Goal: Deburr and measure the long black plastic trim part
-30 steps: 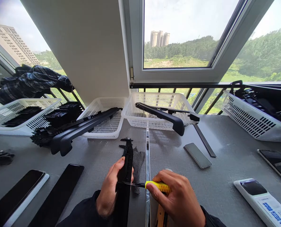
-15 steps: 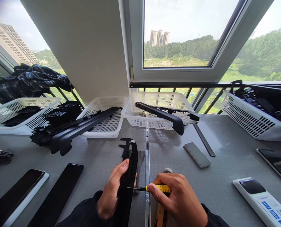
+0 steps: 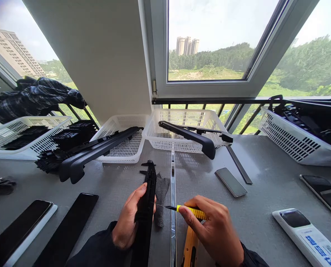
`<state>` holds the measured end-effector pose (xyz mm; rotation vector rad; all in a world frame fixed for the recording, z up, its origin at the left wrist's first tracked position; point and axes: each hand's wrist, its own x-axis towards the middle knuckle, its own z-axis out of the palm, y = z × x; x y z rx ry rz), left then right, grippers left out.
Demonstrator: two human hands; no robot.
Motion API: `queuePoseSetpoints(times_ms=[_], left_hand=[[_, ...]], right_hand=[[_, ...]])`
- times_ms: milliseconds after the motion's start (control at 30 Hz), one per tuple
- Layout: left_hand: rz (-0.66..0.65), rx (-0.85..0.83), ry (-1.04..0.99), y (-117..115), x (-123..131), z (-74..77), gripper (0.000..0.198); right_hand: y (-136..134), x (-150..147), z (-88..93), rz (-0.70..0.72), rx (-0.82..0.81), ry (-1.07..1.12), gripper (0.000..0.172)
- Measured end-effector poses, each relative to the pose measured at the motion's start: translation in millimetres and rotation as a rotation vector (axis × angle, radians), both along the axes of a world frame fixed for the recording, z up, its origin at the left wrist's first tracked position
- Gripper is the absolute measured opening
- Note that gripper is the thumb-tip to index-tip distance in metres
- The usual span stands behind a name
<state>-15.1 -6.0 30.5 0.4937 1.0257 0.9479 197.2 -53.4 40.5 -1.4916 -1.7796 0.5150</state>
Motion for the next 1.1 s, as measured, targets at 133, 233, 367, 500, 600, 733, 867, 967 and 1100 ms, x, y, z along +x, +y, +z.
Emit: queuePoseSetpoints(times_ms=[133,233,367,500,600,733,867,967,1100], left_hand=[[-0.003,0.021,-0.011,0,0,3.7,0.043],[-0.011,0.029,-0.020,-1,1,5.5,0.044],[0.001,0.038,-0.016,-1,1,6.3,0.044],[0.007,0.033,-0.025,-1,1,5.2,0.044],[0.016,0.016,-0.023,-1,1,4.4,0.044],[0.025,-0.020,-0.009,-1,-1,2.3,0.047],[0.012,-0.035,-0.020,-1,-4,-4.5,0.046],[0.022,-0.037,-0.049,-3,-7,-11.5,0.043],[0.075,0.004,-0.045,-4,-7,-15.3,0.040]], right_hand=[[-1,-3,0.7,0.090,-0.019,-0.054,0.049],[-1,-6,-1.0,0.091,-0.003,-0.072,0.049],[-3,-6,-2.5,0.117,0.015,-0.078,0.047],[-3,-4,-2.3,0.141,0.067,-0.088,0.045],[-2,-5,-2.5,0.149,0.078,-0.102,0.044],[-2,-6,-3.4,0.168,0.069,-0.122,0.043],[-3,-6,-3.1,0.169,0.110,-0.099,0.041],[-5,-9,-3.4,0.162,0.153,-0.075,0.042],[-7,-15,-7.1,0.140,0.190,-0.050,0.042]])
